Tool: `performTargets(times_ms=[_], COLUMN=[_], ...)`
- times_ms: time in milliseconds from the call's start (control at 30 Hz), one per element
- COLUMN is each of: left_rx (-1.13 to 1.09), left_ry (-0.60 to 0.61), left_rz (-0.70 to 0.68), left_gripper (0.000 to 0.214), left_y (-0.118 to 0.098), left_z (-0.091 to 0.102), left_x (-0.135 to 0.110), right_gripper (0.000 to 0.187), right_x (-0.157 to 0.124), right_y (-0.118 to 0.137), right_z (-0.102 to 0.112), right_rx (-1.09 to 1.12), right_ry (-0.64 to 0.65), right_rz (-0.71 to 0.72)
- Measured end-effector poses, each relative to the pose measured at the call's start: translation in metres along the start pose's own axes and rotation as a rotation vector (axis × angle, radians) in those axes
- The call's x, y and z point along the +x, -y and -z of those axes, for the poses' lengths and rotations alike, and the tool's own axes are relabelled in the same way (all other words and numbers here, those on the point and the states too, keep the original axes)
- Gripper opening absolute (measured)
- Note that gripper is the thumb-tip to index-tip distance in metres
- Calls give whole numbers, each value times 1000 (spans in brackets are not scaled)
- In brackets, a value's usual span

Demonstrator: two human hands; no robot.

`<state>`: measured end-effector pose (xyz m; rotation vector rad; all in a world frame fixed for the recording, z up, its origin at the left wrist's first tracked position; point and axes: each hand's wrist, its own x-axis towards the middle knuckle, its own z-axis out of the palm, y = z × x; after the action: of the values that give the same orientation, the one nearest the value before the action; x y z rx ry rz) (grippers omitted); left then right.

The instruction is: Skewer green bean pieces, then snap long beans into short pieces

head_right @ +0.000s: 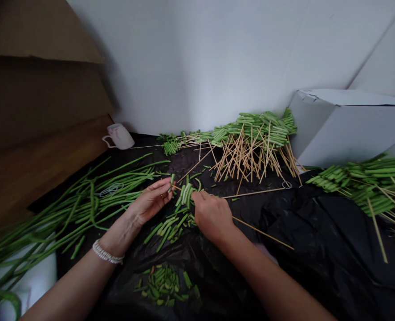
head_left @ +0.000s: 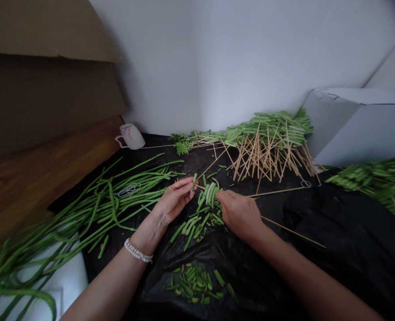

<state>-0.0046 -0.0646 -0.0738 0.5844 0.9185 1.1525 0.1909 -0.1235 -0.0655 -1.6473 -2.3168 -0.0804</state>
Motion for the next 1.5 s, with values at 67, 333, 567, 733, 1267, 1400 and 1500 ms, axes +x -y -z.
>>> performTargets(times_ms=[67, 333, 567, 733, 1267, 1400, 1500], left_rx=[-2, -7, 45, 116, 79, 82, 89], left_ry=[-6, -3, -5, -4, 19, 62, 100], left_rz=[0, -9, -42, -113, 9, 48, 74], left_gripper=[19, 19, 22, 30, 15, 14, 14], left_y=[0, -1, 0, 1, -3, -1, 2], left_z=[-1, 0, 2, 3, 1, 3, 2], left_x=[0, 0, 1, 1, -1, -2, -2], right_gripper=[23, 25, 24, 21, 24, 23, 22], right_x=[0, 1, 0, -1, -2, -2, -2], right_y=[0, 0, 1, 4, 4, 5, 5], right_z=[0, 0, 1, 1, 0, 0, 0], right_rx=[-1, -2, -3, -14, 47, 57, 56], right_ry=[4, -12, 26, 37, 15, 14, 27], right_rz=[-1, -3, -23, -23, -24, -25, -24])
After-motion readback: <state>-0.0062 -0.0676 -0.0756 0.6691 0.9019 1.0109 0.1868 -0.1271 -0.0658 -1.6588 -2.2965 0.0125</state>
